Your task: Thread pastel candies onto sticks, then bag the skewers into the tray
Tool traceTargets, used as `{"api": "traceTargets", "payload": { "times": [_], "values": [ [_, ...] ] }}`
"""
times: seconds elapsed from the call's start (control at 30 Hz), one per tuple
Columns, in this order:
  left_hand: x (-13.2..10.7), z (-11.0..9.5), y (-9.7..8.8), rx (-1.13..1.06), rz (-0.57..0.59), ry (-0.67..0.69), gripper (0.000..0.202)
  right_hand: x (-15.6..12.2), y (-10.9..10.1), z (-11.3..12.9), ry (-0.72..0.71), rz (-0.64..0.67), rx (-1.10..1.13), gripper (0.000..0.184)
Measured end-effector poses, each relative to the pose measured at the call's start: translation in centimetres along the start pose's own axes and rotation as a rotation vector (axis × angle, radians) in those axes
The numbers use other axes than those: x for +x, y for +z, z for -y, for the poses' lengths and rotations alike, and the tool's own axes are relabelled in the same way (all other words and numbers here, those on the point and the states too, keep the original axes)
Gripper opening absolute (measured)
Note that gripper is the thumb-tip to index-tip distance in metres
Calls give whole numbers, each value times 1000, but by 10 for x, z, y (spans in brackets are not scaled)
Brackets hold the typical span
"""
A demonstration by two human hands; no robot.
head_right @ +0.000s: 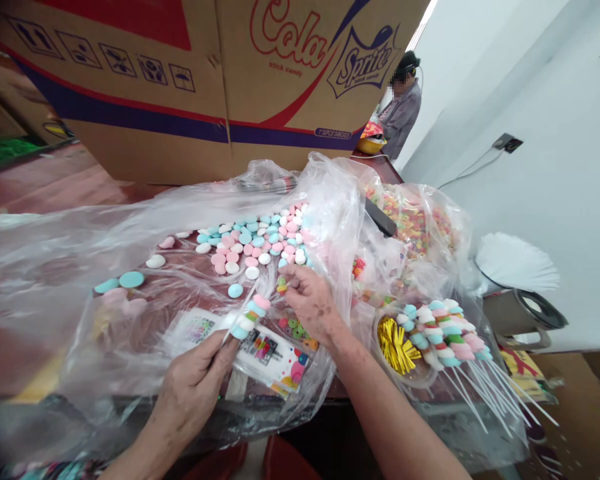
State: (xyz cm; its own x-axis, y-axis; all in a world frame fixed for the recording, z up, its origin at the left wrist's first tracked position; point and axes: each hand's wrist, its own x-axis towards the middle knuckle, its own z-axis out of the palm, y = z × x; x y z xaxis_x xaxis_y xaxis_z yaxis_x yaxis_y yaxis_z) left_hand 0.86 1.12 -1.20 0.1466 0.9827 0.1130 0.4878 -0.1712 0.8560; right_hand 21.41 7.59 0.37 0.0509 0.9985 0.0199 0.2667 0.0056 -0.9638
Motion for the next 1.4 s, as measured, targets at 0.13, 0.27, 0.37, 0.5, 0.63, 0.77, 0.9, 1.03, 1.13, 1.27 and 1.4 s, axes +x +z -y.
{"api": "traceTargets", "payload": {
  "times": [0.13,0.27,0.37,0.5,0.63,0.77,0.9,1.03,1.13,1.27,1.4],
  "values": [
    [-2,1,0,0,25,-25,29,2,-7,-7,-102,-7,-289,30],
    [-3,1,-2,-4,35,-54,29,2,-17,-1,-85,-4,-314,16],
    [-3,1,-3,-13,37,-56,28,2,-23,4,-41,-12,-281,16],
    [-3,0,-2,-17,21,-73,30,4,-25,6,48,-35,-143,22],
    [-1,-3,-3,-6,10,-97,30,5,-24,6,116,-24,4,19],
    [0,-6,-4,-7,9,-98,30,4,-23,7,128,-4,62,21],
    [0,-7,-4,-10,2,-92,30,3,-24,5,87,16,-9,16],
    [1,-9,-4,-10,-12,-89,29,0,-27,5,19,47,-173,7],
    [1,-9,-4,-9,-10,-90,29,-6,-29,7,-122,112,-647,12],
    [1,-8,-4,-12,-11,-75,30,-16,-21,9,-149,198,-963,16],
    [-1,-2,-2,-28,-37,-74,26,-19,-9,12,-147,157,-962,19]
  ]
}}
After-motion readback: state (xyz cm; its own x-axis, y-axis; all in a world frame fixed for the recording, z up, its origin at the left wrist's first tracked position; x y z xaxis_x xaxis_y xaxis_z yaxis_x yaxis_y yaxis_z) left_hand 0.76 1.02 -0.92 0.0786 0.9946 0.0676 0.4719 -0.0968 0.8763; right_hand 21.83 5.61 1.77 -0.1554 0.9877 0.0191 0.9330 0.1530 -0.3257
